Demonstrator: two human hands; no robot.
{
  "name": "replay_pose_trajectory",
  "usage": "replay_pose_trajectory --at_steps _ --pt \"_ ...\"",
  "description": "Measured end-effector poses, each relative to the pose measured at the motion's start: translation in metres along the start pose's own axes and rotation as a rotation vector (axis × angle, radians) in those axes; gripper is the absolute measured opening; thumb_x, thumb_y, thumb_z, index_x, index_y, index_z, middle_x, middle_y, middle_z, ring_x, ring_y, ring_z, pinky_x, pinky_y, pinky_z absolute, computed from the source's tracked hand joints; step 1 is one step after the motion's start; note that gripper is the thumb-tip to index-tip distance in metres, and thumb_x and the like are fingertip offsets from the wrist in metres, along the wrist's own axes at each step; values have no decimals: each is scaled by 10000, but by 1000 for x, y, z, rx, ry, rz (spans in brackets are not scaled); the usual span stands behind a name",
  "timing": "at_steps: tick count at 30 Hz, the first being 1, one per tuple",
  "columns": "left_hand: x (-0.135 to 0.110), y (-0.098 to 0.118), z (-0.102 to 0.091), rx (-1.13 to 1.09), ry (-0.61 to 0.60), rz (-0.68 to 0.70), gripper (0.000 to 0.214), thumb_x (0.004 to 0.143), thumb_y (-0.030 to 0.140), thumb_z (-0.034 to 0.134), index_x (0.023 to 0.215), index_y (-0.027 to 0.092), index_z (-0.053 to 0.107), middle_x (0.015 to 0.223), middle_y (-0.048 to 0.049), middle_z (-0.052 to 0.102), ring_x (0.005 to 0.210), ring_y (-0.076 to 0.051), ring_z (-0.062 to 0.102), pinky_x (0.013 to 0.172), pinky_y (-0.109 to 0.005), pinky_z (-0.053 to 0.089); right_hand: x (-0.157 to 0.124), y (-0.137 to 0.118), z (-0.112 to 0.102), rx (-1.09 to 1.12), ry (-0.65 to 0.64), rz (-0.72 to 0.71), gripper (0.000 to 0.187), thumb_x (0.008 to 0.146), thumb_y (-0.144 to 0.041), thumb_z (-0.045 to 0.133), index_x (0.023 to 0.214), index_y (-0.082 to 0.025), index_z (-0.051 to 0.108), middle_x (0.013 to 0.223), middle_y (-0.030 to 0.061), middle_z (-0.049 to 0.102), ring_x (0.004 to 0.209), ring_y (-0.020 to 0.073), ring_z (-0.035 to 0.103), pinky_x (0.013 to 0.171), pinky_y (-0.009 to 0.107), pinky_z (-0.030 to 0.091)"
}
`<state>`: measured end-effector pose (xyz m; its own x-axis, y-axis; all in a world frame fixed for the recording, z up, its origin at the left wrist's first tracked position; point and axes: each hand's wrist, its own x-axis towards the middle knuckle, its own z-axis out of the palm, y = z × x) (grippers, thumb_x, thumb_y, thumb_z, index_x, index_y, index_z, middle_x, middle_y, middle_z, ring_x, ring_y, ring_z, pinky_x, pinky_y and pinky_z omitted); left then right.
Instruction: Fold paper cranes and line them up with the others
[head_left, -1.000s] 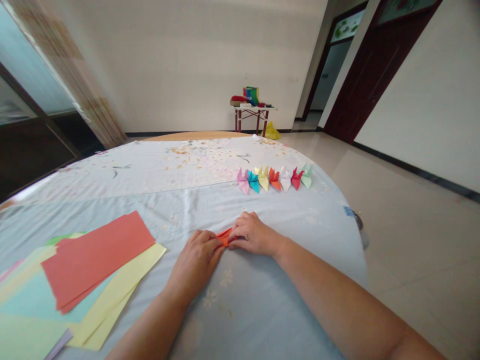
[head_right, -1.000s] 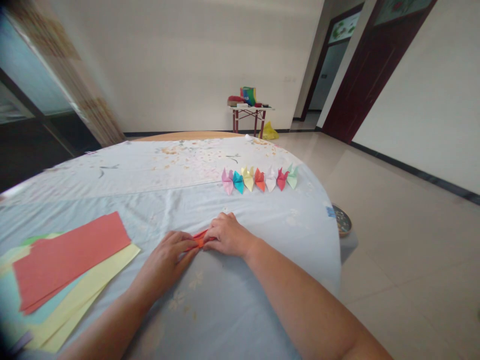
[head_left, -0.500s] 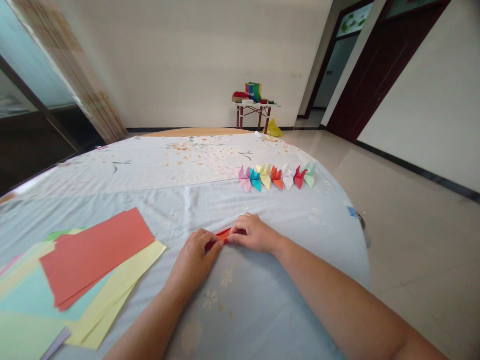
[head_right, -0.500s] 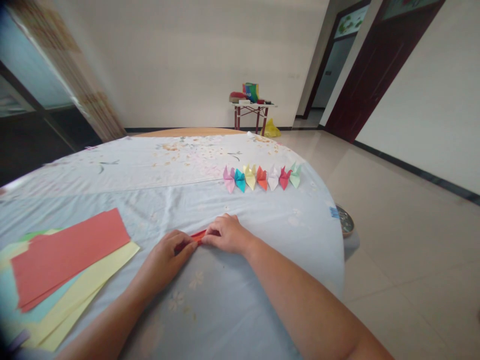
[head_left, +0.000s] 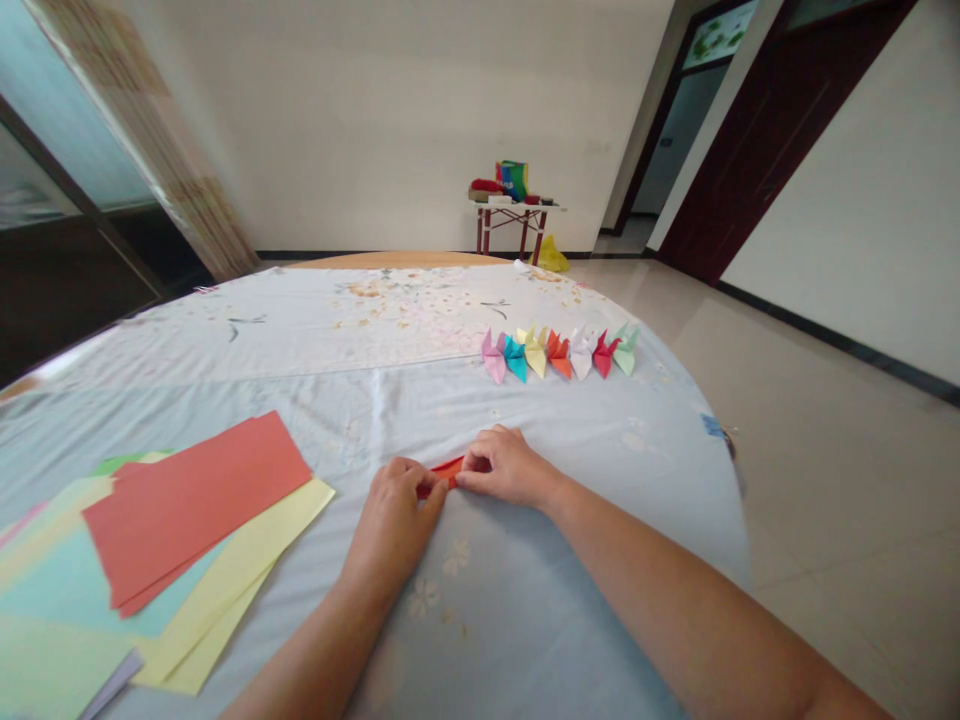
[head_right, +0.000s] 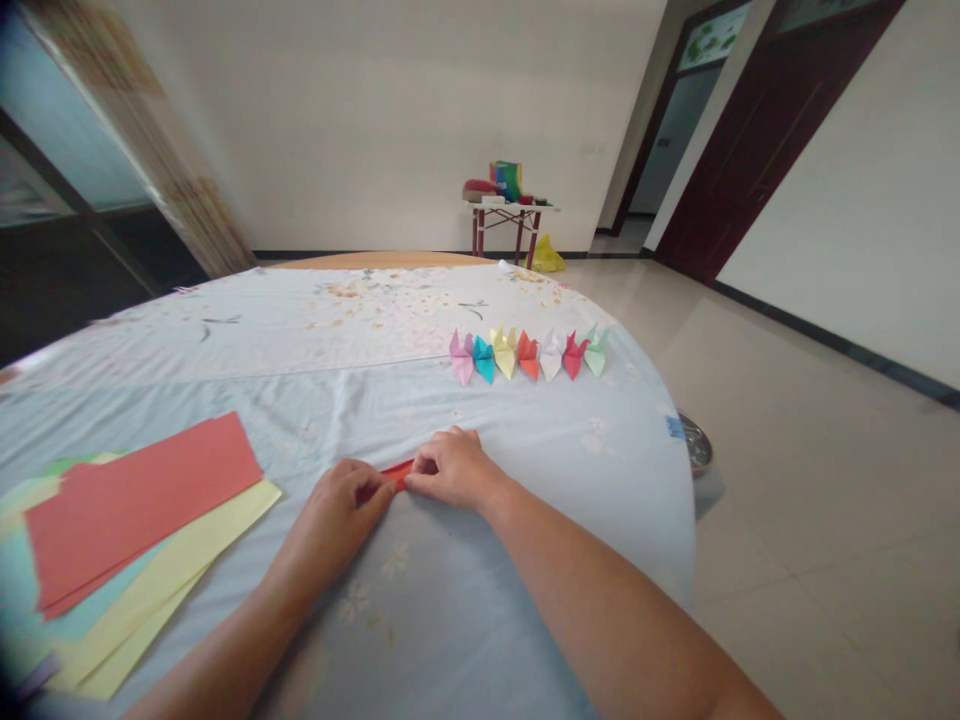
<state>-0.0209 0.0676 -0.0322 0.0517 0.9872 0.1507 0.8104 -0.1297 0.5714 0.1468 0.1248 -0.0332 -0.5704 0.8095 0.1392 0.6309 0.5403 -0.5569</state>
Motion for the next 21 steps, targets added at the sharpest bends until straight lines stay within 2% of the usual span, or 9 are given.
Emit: replay_pose_trajectory --at_steps 10,21 --pt "3 -2 -1 -54 -34 -36 223 761 328 514 613 181 592 717 -23 573 723 -172 527 676 -287 386 -1 1 0 37 -19 15 227 772 -390 591 676 -191 642 693 -3 597 781 139 500 738 274 288" --pt "1 1 0 -37 -7 -50 182 738 303 523 611 186 579 747 -32 568 775 -193 527 708 -311 403 0 -5 5 -8 1 106 172 698 -350 647 637 -192 619 702 -6 584 798 159 482 713 288 268"
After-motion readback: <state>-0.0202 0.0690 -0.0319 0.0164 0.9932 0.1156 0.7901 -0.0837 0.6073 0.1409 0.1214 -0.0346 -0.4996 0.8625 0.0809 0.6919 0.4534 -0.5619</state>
